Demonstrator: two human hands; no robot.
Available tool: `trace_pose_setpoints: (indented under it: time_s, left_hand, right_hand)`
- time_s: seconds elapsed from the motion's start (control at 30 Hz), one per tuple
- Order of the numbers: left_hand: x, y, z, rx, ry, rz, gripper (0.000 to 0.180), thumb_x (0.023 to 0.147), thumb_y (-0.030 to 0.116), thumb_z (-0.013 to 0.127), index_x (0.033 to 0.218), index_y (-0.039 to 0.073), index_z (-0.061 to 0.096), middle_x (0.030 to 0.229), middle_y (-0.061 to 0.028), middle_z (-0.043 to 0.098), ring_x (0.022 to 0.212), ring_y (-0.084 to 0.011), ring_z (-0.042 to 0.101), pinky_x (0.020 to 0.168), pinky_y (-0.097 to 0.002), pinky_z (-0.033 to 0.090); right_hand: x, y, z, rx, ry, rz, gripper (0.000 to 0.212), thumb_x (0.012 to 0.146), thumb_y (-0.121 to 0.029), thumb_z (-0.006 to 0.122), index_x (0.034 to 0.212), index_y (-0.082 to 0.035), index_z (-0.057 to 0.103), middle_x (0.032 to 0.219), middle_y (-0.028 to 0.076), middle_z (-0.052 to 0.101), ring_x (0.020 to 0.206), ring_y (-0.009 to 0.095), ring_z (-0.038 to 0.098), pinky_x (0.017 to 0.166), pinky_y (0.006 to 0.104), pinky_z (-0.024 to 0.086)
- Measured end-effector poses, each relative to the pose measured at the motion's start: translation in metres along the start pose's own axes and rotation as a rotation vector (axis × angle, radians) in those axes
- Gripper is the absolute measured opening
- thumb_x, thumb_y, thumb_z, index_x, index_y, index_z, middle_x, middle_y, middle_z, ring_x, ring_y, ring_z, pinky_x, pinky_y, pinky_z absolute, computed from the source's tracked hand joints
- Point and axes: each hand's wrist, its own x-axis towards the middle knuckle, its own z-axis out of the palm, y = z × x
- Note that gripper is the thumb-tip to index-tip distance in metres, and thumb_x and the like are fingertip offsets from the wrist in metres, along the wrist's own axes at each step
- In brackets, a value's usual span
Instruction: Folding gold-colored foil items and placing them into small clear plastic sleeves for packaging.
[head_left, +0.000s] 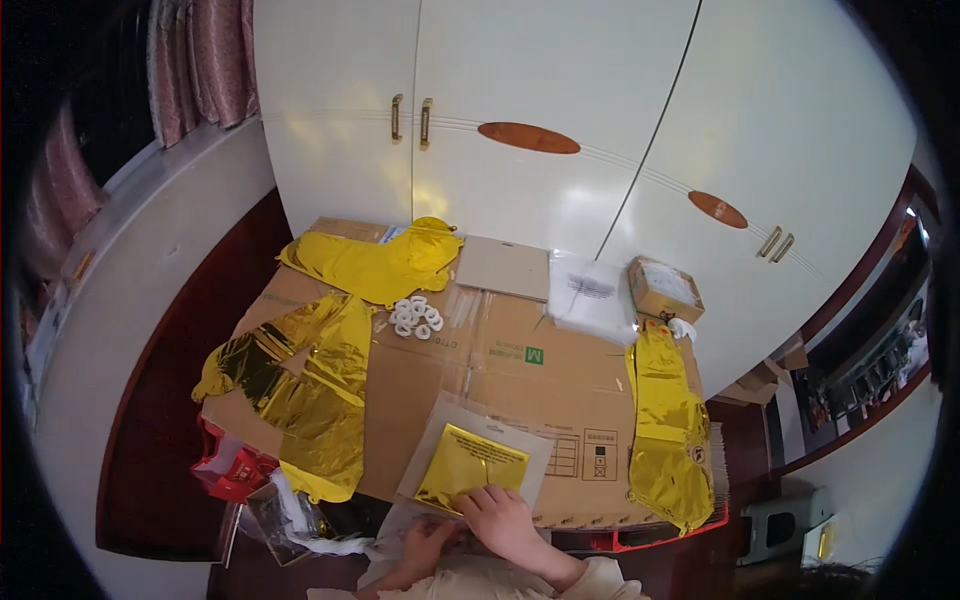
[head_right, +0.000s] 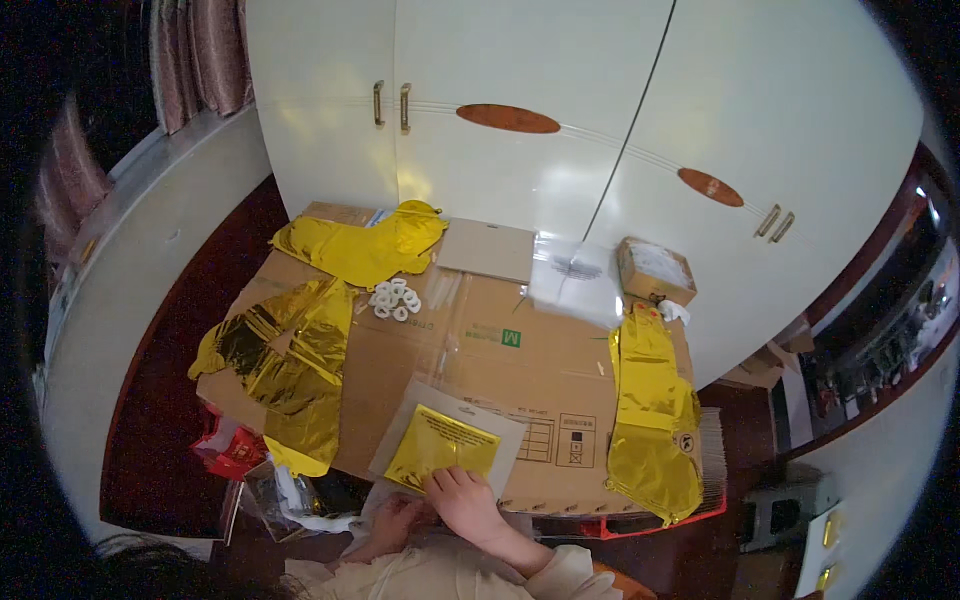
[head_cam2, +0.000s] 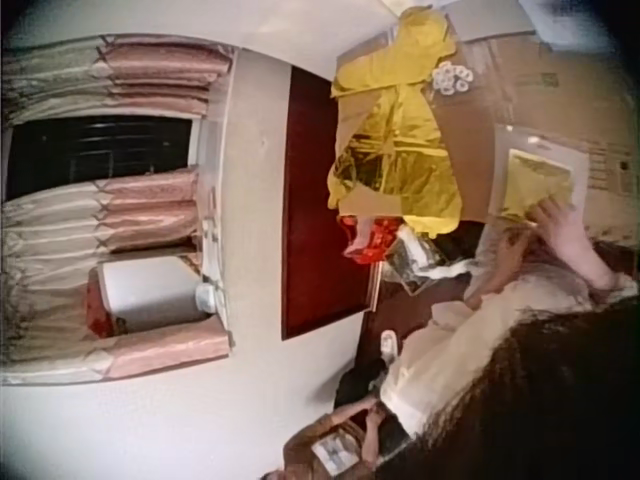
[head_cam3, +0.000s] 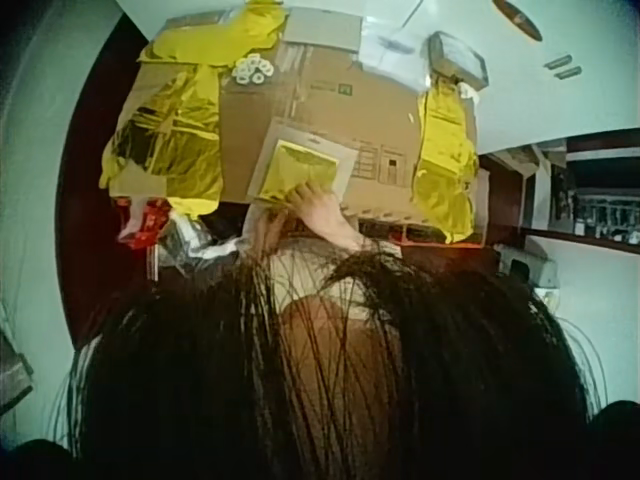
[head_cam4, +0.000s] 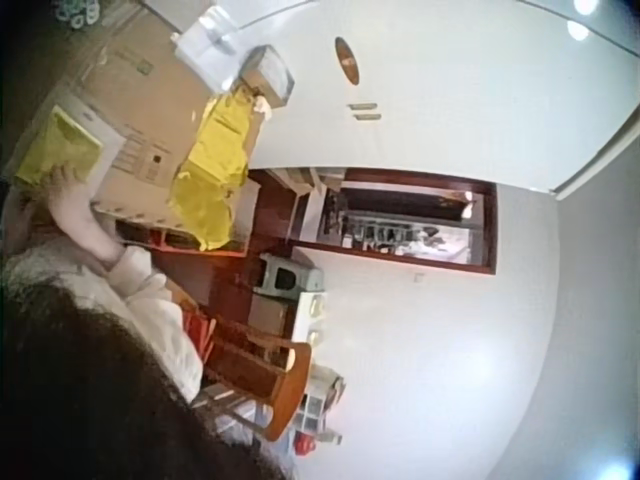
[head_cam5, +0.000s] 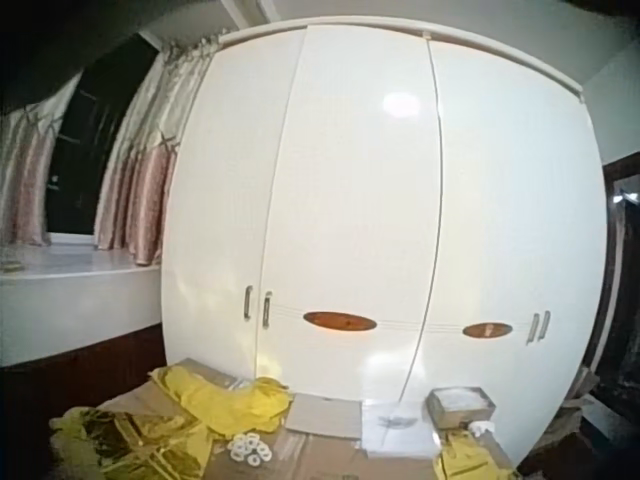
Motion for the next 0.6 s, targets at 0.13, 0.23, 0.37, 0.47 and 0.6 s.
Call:
trace_pose_setpoints:
  time_s: [0.13,0.23,0.37,0.47,0.6]
  left_hand:
    - [0.002,-0.008,-0.008,-0.146,-0.06,-0.127,0.016,0.098,0.015,0.056,0.1,-0.001,0.06,0.095,-0.0112,0.069,0.084,-0.0186,0.069,0.071,-0.03,0.057]
    - [0.004,-0.008,-0.007,-0.098,-0.046,-0.099,0.017,0.099,0.014,0.054,0.101,-0.001,0.06,0.097,-0.0119,0.069,0.086,-0.0192,0.069,0.074,-0.0317,0.058]
    - [0.006,-0.007,-0.008,0.04,-0.12,-0.066,0.017,0.1,0.014,0.053,0.102,-0.001,0.06,0.095,-0.0133,0.069,0.086,-0.0203,0.069,0.074,-0.0331,0.058]
    - [0.006,-0.008,-0.01,0.017,-0.169,-0.054,0.017,0.1,0.014,0.052,0.102,-0.002,0.059,0.093,-0.0143,0.069,0.085,-0.0209,0.069,0.075,-0.0335,0.059]
    - [0.008,-0.003,-0.01,0.027,-0.182,-0.072,0.017,0.1,0.013,0.053,0.103,-0.003,0.059,0.092,-0.0145,0.069,0.085,-0.0217,0.07,0.077,-0.0343,0.059]
  right_hand:
    - [-0.001,-0.002,-0.005,0.094,0.045,0.004,0.029,0.074,-0.022,0.066,0.1,-0.011,0.062,0.101,0.004,0.06,0.098,0.022,0.058,0.086,0.0395,0.045]
    - [-0.011,0.0,0.001,0.073,0.008,0.021,0.036,0.075,-0.023,0.067,0.109,-0.01,0.062,0.113,0.007,0.061,0.112,0.024,0.055,0.096,0.0458,0.04]
    - [-0.02,0.004,0.012,0.025,0.032,0.008,0.039,0.077,-0.023,0.067,0.113,-0.01,0.062,0.118,0.007,0.06,0.115,0.024,0.053,0.101,0.0502,0.037]
    - [-0.021,0.007,0.016,0.012,0.027,0.041,0.04,0.078,-0.024,0.067,0.114,-0.01,0.062,0.119,0.006,0.06,0.115,0.024,0.053,0.101,0.05,0.037]
    - [-0.02,0.007,0.016,0.015,0.028,0.069,0.034,0.08,-0.023,0.067,0.112,-0.013,0.063,0.118,0.005,0.061,0.115,0.022,0.054,0.102,0.048,0.037]
